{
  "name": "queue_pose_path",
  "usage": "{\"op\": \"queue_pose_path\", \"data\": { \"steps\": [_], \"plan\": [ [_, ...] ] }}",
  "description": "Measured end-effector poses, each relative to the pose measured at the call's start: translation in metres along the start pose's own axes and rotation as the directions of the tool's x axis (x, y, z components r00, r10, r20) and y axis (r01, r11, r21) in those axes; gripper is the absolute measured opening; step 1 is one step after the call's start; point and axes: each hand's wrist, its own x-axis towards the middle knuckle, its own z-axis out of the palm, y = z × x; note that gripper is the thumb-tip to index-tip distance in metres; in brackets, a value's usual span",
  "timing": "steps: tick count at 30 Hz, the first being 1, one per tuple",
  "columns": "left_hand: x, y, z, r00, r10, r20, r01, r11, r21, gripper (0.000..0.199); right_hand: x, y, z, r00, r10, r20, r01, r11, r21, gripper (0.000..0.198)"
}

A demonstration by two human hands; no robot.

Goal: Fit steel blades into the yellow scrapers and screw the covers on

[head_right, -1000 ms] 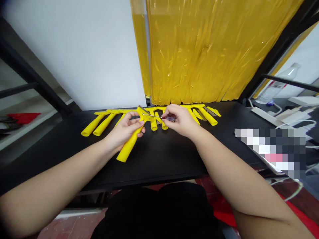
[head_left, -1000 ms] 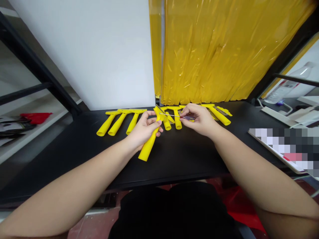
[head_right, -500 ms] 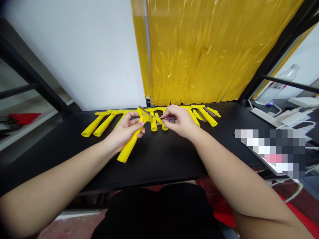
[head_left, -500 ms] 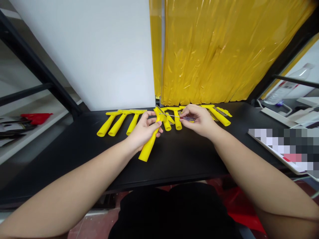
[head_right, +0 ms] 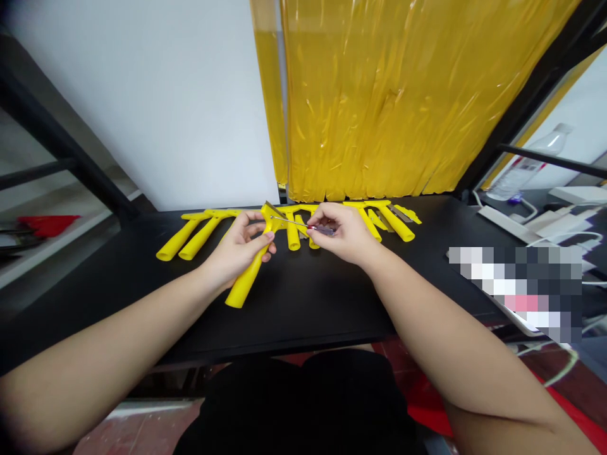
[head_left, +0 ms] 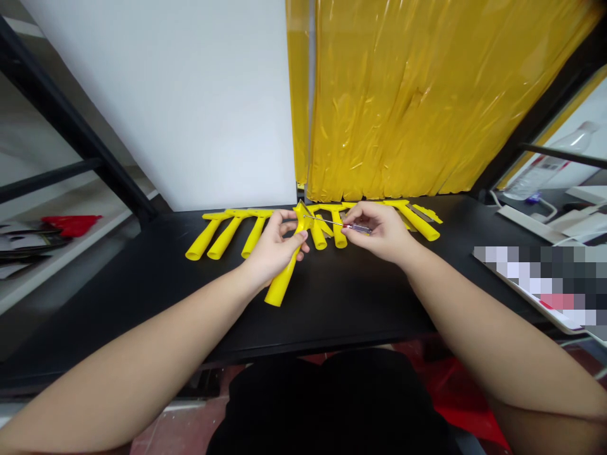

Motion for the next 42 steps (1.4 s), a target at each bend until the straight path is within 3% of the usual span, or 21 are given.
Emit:
{"op": "queue_pose_path", "data": {
  "steps": [12,42],
  "plan": [
    [-0.0005,0.0000,0.0002,1.000,-0.007,0.002,0.007,1.000,0.002,0.041,0.0008,-0.0007,0.0028,0.996,0.082,-0.044,-0.080,0.995,0.057,0.017],
    [-0.0013,0.0021,0.0015,1.000,-0.016,0.005,0.016,1.000,-0.010,0.036,0.0014,0.0012,0.0004,0.999,0.031,-0.022,-0.030,1.000,0.007,0.014]
  ]
}}
